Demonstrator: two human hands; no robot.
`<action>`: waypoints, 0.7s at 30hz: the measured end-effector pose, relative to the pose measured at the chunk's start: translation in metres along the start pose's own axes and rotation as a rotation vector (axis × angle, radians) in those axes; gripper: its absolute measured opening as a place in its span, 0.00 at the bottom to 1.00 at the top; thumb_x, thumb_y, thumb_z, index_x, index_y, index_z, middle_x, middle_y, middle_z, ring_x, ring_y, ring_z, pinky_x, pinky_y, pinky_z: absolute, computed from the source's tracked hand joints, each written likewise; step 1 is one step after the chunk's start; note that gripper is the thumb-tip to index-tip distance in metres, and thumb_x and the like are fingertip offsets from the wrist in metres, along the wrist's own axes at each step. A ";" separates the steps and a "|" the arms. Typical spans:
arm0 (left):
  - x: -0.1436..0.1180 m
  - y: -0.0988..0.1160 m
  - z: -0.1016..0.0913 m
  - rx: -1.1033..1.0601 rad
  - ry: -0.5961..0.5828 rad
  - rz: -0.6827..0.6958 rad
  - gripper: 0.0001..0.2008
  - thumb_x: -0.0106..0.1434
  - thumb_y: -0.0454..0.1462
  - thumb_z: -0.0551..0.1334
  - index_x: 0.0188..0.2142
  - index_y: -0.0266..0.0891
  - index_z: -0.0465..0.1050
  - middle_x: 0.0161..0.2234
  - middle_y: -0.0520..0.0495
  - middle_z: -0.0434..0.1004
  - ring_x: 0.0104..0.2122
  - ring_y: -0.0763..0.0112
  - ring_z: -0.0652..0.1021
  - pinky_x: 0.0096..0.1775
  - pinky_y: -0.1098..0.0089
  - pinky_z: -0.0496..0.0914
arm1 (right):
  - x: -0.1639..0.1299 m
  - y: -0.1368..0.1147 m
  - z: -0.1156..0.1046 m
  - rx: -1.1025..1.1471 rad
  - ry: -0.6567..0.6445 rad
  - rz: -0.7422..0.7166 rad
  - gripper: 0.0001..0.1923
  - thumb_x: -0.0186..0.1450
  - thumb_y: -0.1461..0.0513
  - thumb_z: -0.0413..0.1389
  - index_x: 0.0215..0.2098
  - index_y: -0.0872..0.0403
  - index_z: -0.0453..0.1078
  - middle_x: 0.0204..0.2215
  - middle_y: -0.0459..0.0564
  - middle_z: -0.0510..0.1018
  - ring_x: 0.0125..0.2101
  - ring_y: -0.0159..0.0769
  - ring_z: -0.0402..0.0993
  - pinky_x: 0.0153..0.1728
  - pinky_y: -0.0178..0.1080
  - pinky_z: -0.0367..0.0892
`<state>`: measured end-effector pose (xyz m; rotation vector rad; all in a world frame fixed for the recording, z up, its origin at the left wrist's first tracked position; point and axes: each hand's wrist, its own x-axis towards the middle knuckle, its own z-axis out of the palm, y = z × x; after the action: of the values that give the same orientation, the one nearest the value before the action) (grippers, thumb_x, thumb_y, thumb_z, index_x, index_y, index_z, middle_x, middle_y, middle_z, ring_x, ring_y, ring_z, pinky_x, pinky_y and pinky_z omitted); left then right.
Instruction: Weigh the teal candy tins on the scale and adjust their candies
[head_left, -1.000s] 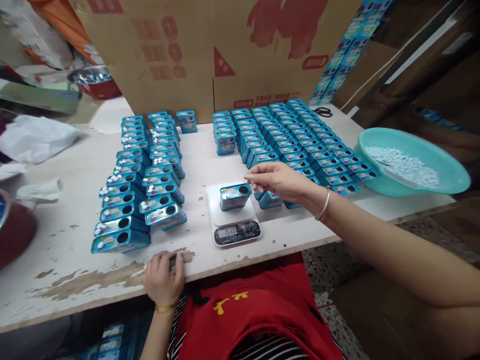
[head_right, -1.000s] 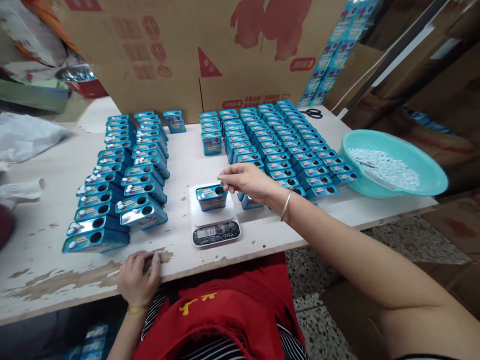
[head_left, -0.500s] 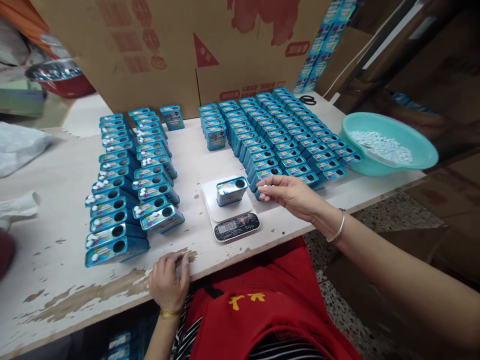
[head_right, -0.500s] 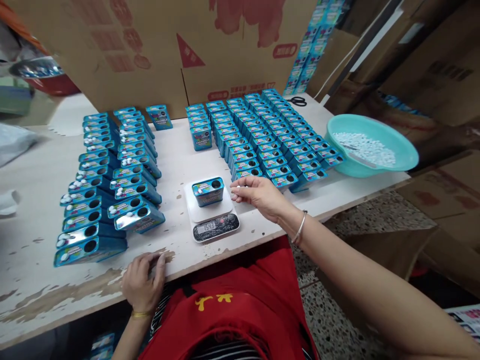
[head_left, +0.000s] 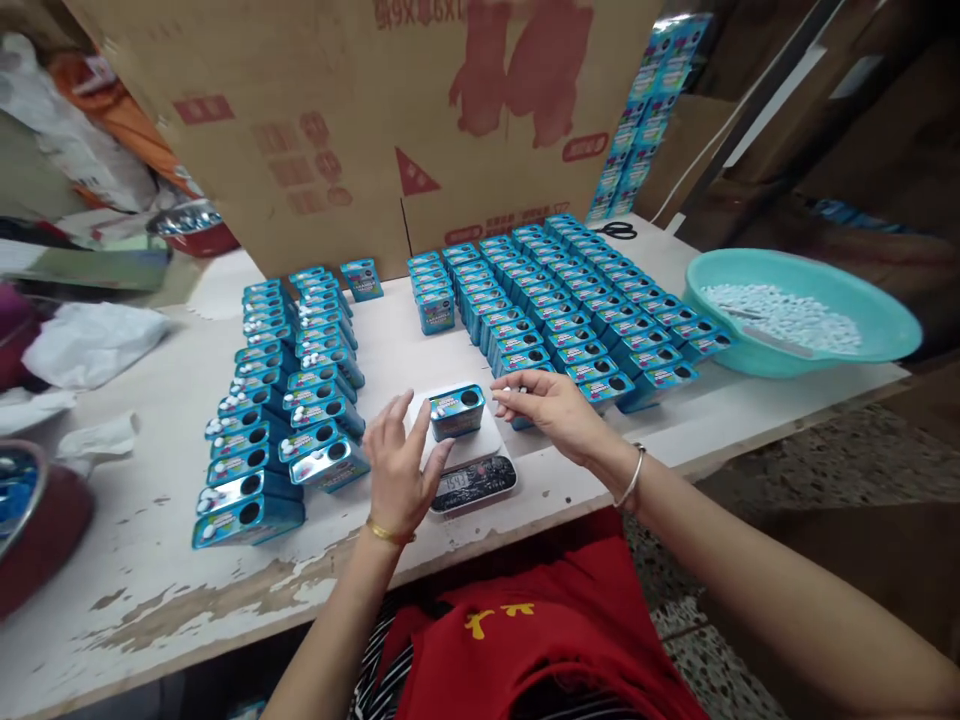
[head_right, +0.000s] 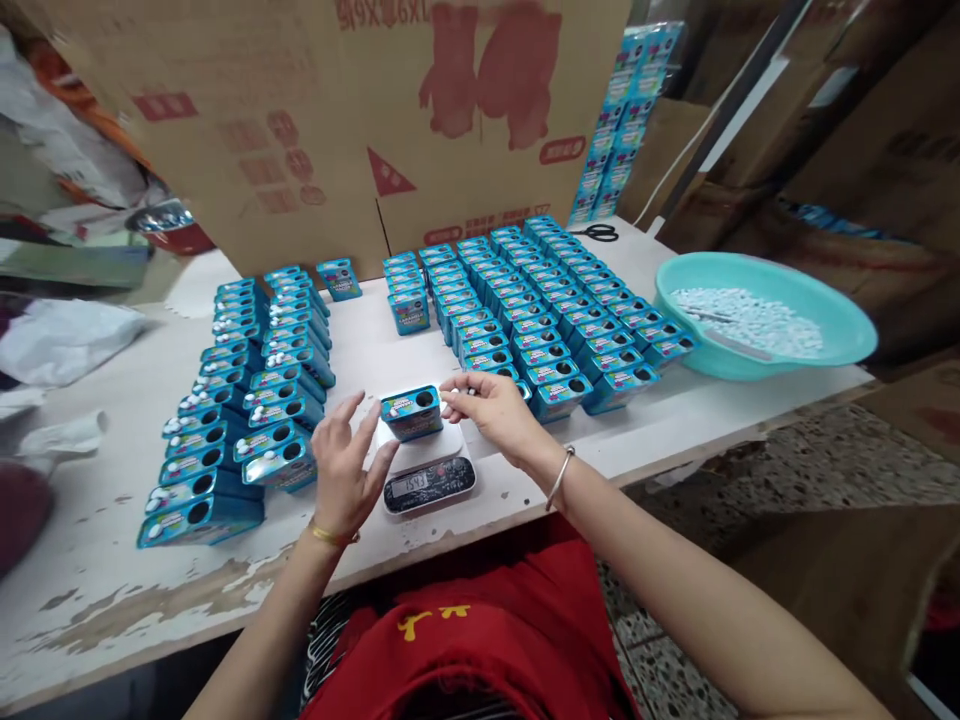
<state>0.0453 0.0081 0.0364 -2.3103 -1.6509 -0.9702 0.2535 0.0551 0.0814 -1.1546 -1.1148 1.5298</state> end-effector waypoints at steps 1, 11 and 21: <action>0.003 0.001 0.003 0.020 -0.021 0.016 0.22 0.66 0.45 0.55 0.57 0.42 0.63 0.60 0.39 0.60 0.59 0.53 0.62 0.57 0.52 0.56 | -0.001 0.003 -0.002 0.021 0.002 0.011 0.17 0.49 0.56 0.66 0.32 0.58 0.72 0.21 0.45 0.75 0.23 0.27 0.70 0.30 0.34 0.65; 0.031 0.020 0.022 0.079 -0.140 0.096 0.24 0.65 0.48 0.54 0.57 0.41 0.62 0.64 0.37 0.52 0.64 0.51 0.54 0.61 0.47 0.48 | 0.014 0.007 -0.004 -0.035 -0.046 -0.075 0.14 0.52 0.56 0.63 0.32 0.58 0.72 0.20 0.44 0.73 0.21 0.27 0.67 0.27 0.33 0.64; 0.037 -0.001 0.017 -0.077 -0.166 0.036 0.27 0.63 0.49 0.58 0.58 0.40 0.59 0.56 0.37 0.64 0.57 0.54 0.65 0.55 0.54 0.59 | 0.032 0.000 0.011 -0.139 -0.054 -0.192 0.09 0.56 0.58 0.59 0.29 0.58 0.71 0.19 0.45 0.73 0.19 0.27 0.67 0.25 0.33 0.64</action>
<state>0.0584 0.0463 0.0440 -2.5241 -1.6512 -0.8709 0.2375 0.0846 0.0774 -1.0692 -1.3459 1.3600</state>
